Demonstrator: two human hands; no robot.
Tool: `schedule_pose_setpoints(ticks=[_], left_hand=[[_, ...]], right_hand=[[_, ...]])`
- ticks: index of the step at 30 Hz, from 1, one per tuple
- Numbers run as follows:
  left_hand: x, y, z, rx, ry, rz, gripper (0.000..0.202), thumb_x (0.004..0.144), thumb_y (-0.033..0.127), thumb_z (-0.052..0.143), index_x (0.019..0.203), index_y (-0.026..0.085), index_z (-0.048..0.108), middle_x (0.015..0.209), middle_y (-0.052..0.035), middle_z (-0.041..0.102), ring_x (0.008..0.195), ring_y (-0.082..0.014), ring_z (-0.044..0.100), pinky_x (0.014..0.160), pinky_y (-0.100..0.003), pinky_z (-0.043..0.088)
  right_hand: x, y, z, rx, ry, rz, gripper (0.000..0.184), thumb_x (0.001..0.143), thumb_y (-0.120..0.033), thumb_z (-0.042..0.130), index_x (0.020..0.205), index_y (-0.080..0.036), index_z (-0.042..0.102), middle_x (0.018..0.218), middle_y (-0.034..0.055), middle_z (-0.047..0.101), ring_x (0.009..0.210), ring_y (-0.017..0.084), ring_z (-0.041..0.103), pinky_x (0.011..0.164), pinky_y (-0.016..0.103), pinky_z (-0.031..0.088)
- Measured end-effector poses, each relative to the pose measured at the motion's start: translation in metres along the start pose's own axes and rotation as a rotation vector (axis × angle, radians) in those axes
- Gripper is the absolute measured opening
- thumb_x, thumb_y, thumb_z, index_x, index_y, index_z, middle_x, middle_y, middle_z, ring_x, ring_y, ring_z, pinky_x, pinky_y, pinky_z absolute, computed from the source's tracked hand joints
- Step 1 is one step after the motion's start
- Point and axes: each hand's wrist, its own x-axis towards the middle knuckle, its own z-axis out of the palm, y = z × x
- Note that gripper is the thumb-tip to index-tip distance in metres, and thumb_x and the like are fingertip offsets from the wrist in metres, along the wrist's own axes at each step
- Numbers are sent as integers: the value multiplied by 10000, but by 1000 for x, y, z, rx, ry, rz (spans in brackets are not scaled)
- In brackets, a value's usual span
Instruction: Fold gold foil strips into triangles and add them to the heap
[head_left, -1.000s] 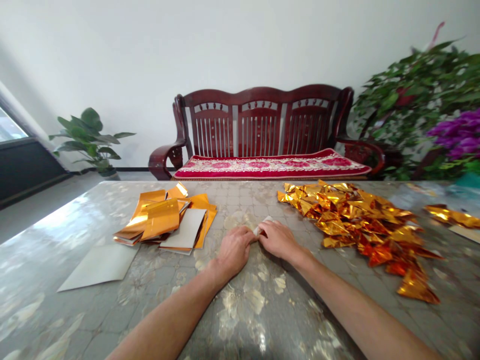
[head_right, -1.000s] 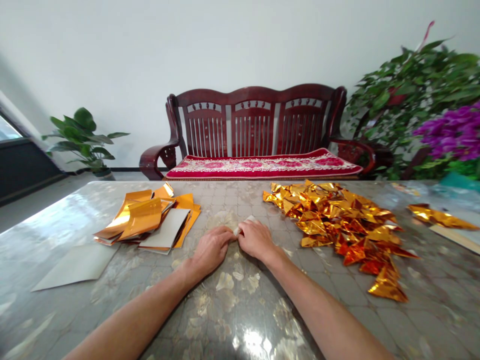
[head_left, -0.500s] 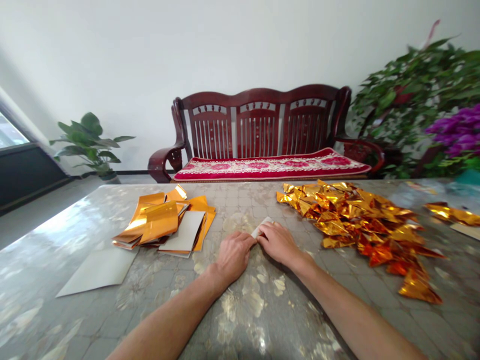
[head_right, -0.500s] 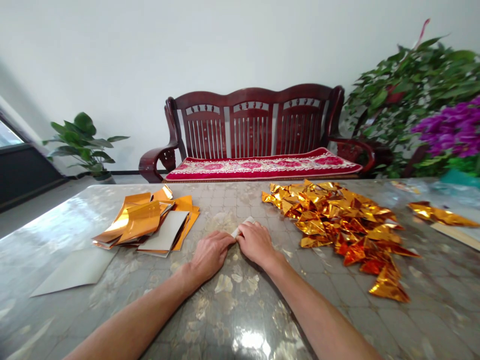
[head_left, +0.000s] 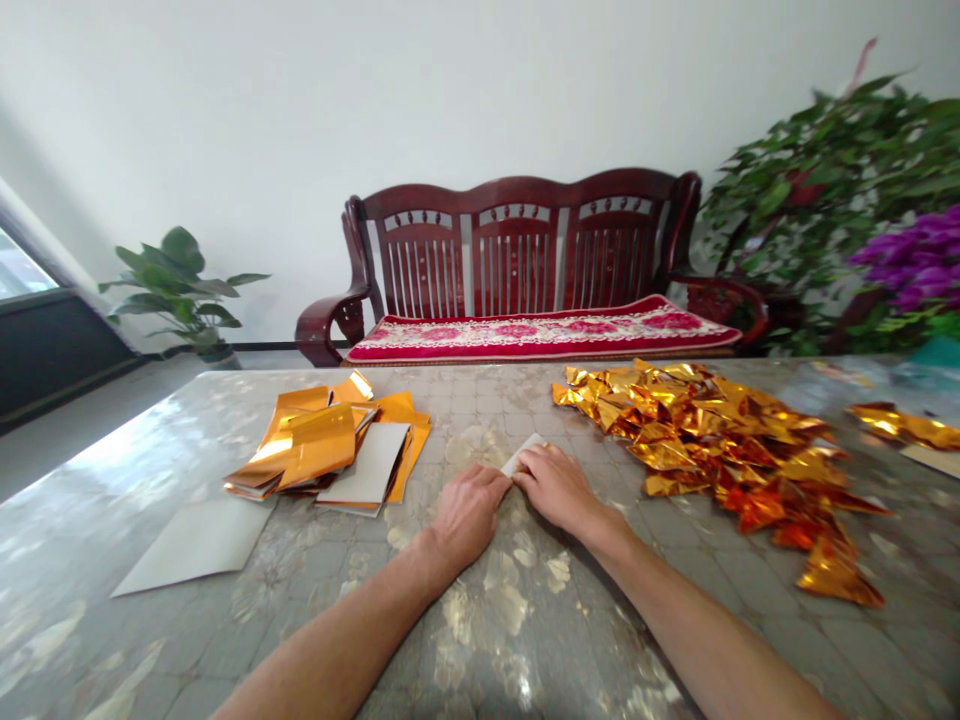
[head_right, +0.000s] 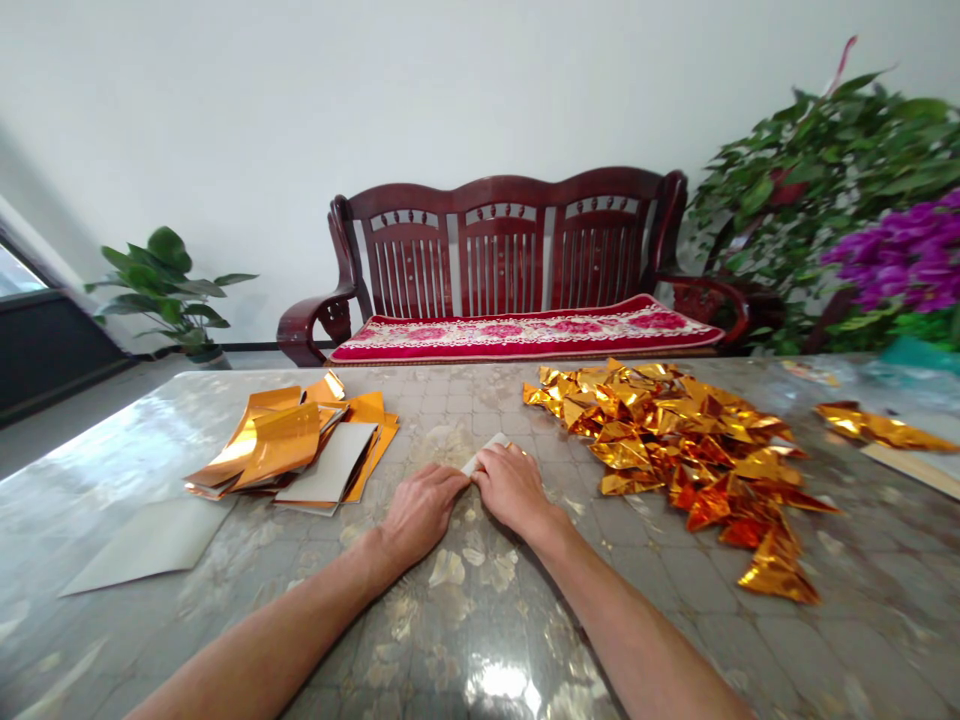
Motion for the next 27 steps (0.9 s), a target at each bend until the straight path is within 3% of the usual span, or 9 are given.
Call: schedule_pose_setpoints(ticks=[6, 10, 14, 19, 27], left_hand=[[1, 1, -1, 71, -28, 11, 289, 884, 83, 493, 1085, 218, 650, 1045, -32, 674, 984, -204, 567, 849, -302, 472], [1, 2, -2, 91, -48, 5, 234, 896, 110, 502, 1042, 219, 649, 1027, -36, 665, 970, -206, 567, 829, -313, 473], [2, 3, -3, 102, -56, 2, 218, 906, 113, 498, 1025, 217, 647, 1025, -39, 662, 972, -204, 567, 831, -313, 466], [2, 3, -2, 117, -55, 3, 210, 937, 135, 474, 1035, 218, 641, 1033, -38, 660, 969, -203, 566, 824, -315, 463], [1, 3, 0, 143, -40, 22, 179, 931, 128, 493, 1011, 211, 630, 1008, -28, 656, 946, -206, 559, 812, -318, 470]], right_hand=[[1, 4, -2, 53, 2, -13, 92, 889, -232, 564, 840, -212, 639, 962, 43, 684, 948, 199, 579, 791, 286, 358], [0, 10, -7, 179, -7, 28, 72, 850, -209, 590, 901, -222, 638, 915, 16, 692, 889, 177, 609, 722, 256, 365], [-3, 12, -9, 244, 14, 65, 109, 900, -241, 537, 872, -219, 640, 867, 9, 685, 830, 159, 614, 693, 249, 362], [-6, 10, -5, 204, 71, 49, 229, 949, -268, 491, 774, -205, 626, 901, 26, 662, 850, 156, 594, 720, 249, 368], [-5, 9, 4, 23, 85, 54, 284, 1005, -269, 408, 845, -199, 633, 975, 50, 677, 946, 183, 590, 808, 268, 368]])
